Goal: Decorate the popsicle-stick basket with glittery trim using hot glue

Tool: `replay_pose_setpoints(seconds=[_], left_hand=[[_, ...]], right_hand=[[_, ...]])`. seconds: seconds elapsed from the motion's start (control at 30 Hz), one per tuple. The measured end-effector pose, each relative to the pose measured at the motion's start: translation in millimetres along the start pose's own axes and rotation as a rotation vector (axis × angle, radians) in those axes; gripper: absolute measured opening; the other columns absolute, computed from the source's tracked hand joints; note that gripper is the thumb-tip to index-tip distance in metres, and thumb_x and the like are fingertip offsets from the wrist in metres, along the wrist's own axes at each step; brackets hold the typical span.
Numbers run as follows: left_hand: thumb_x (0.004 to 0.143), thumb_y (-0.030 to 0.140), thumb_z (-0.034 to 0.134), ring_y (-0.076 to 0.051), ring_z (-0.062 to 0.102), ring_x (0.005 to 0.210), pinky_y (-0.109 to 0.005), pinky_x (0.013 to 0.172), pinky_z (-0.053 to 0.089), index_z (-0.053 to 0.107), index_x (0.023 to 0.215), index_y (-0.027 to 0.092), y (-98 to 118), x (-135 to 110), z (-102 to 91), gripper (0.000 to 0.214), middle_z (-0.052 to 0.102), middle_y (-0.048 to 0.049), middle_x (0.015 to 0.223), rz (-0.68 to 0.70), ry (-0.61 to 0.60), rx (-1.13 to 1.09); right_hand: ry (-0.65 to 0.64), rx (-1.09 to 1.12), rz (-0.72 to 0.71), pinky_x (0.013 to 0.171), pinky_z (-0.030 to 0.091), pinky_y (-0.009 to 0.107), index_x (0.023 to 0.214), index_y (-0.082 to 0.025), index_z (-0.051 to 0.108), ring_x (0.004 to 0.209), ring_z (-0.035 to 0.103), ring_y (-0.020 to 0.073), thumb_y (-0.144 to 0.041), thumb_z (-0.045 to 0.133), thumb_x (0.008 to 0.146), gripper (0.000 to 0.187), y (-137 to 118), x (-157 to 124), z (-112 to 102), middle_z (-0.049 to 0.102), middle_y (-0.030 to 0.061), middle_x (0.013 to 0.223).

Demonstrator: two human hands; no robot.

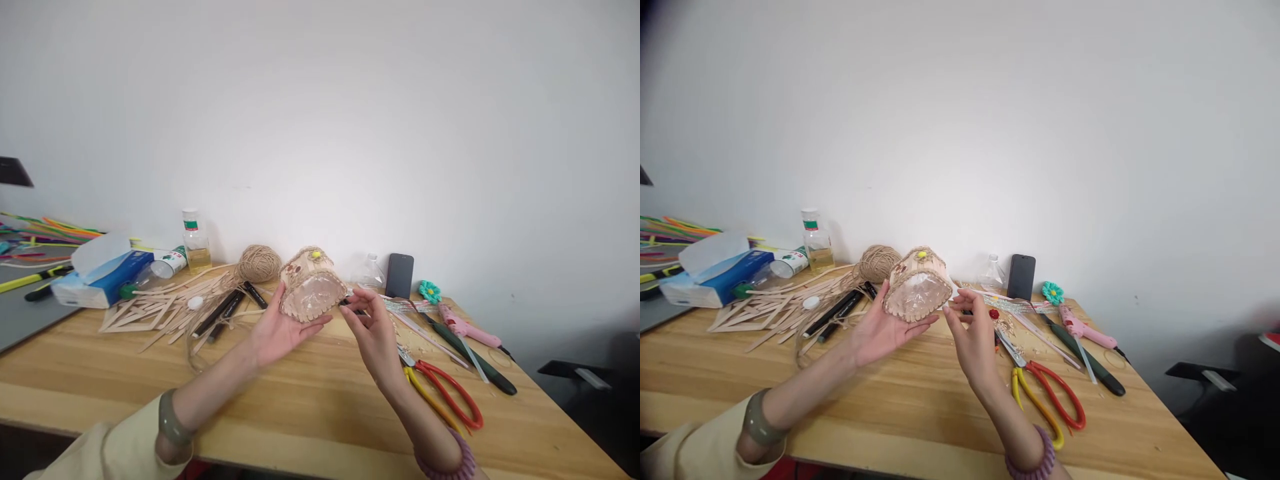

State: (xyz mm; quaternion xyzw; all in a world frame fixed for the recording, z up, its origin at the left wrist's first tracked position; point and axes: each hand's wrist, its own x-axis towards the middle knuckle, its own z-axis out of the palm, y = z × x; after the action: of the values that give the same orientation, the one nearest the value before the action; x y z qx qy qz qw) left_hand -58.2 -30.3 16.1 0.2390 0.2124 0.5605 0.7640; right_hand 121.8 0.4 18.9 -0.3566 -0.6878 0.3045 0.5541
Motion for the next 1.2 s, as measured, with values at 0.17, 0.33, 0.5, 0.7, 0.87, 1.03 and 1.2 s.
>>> replay_pose_setpoints(seconds=[0.17, 0.33, 0.5, 0.7, 0.87, 1.03, 1.2], left_hand=[[0.089, 0.070, 0.024, -0.031, 0.070, 0.096, -0.036, 0.089, 0.050, 0.038, 0.140, 0.011, -5.5, -4.0, 6.3, 0.079, 0.071, -0.0136, 0.111, -0.067, -0.012, -0.062], [0.088, 0.071, 0.024, -0.031, 0.071, 0.092, -0.037, 0.089, 0.050, 0.037, 0.140, 0.011, -10.5, -6.1, 10.3, 0.081, 0.072, -0.0139, 0.108, -0.101, -0.030, -0.091], [0.088, 0.071, 0.022, -0.030, 0.072, 0.088, -0.036, 0.087, 0.051, 0.039, 0.137, 0.008, -13.7, -6.5, 9.0, 0.082, 0.072, -0.0146, 0.106, -0.126, -0.035, -0.095], [0.084, 0.072, 0.039, -0.030, 0.072, 0.089, -0.036, 0.087, 0.052, 0.043, 0.134, 0.010, -18.0, -5.6, 6.6, 0.080, 0.072, -0.0143, 0.107, -0.131, -0.044, -0.079], [0.080, 0.062, 0.059, -0.030, 0.071, 0.093, -0.036, 0.089, 0.052, 0.048, 0.127, 0.008, -16.1, -6.8, -3.4, 0.073, 0.072, -0.0151, 0.107, -0.089, -0.026, -0.033], [0.083, 0.027, 0.065, -0.027, 0.069, 0.099, -0.039, 0.097, 0.048, 0.055, 0.118, 0.012, -2.8, -10.4, -25.0, 0.039, 0.072, -0.0114, 0.105, 0.044, 0.028, 0.026], [0.078, 0.010, 0.064, -0.024, 0.067, 0.099, -0.043, 0.099, 0.046, 0.062, 0.111, 0.015, 6.4, -12.9, -30.2, 0.033, 0.072, -0.0090, 0.106, 0.153, 0.027, 0.108]], right_hand=[[0.096, -0.180, -0.274, 0.070, 0.049, 0.035, 0.105, -0.024, 0.061, 0.085, 0.056, 0.0194, -0.028, 0.065, 0.080, 0.025, -9.2, 14.0, -2.5, 0.059, 0.0060, 0.101], [0.124, -0.263, -0.485, 0.070, 0.048, 0.034, 0.097, -0.024, 0.066, 0.085, 0.058, 0.0194, -0.022, 0.062, 0.084, 0.013, -12.7, 21.9, -3.5, 0.062, 0.0050, 0.091], [0.128, -0.280, -0.586, 0.068, 0.048, 0.030, 0.090, -0.024, 0.066, 0.080, 0.060, 0.0164, -0.019, 0.059, 0.088, 0.008, -15.1, 23.3, -6.7, 0.064, 0.0031, 0.085], [0.159, -0.247, -0.536, 0.065, 0.045, 0.029, 0.078, -0.021, 0.060, 0.073, 0.057, 0.0156, -0.019, 0.055, 0.088, 0.011, -19.7, 22.5, -8.0, 0.062, 0.0019, 0.077], [0.337, -0.106, -0.365, 0.066, 0.044, 0.028, 0.078, -0.020, 0.052, 0.071, 0.055, 0.0140, -0.030, 0.047, 0.093, 0.019, -33.2, 26.0, -24.3, 0.057, 0.0007, 0.074], [0.533, 0.002, -0.211, 0.076, 0.047, 0.034, 0.084, -0.022, 0.046, 0.073, 0.055, 0.0155, -0.045, 0.042, 0.091, 0.024, -32.3, 41.7, -72.5, 0.052, -0.0002, 0.078], [0.061, -0.075, 0.116, 0.091, 0.044, 0.049, 0.100, -0.021, 0.061, 0.101, 0.057, 0.0283, -0.037, 0.083, 0.054, 0.054, -11.9, 29.2, -81.8, 0.060, 0.0104, 0.103]])
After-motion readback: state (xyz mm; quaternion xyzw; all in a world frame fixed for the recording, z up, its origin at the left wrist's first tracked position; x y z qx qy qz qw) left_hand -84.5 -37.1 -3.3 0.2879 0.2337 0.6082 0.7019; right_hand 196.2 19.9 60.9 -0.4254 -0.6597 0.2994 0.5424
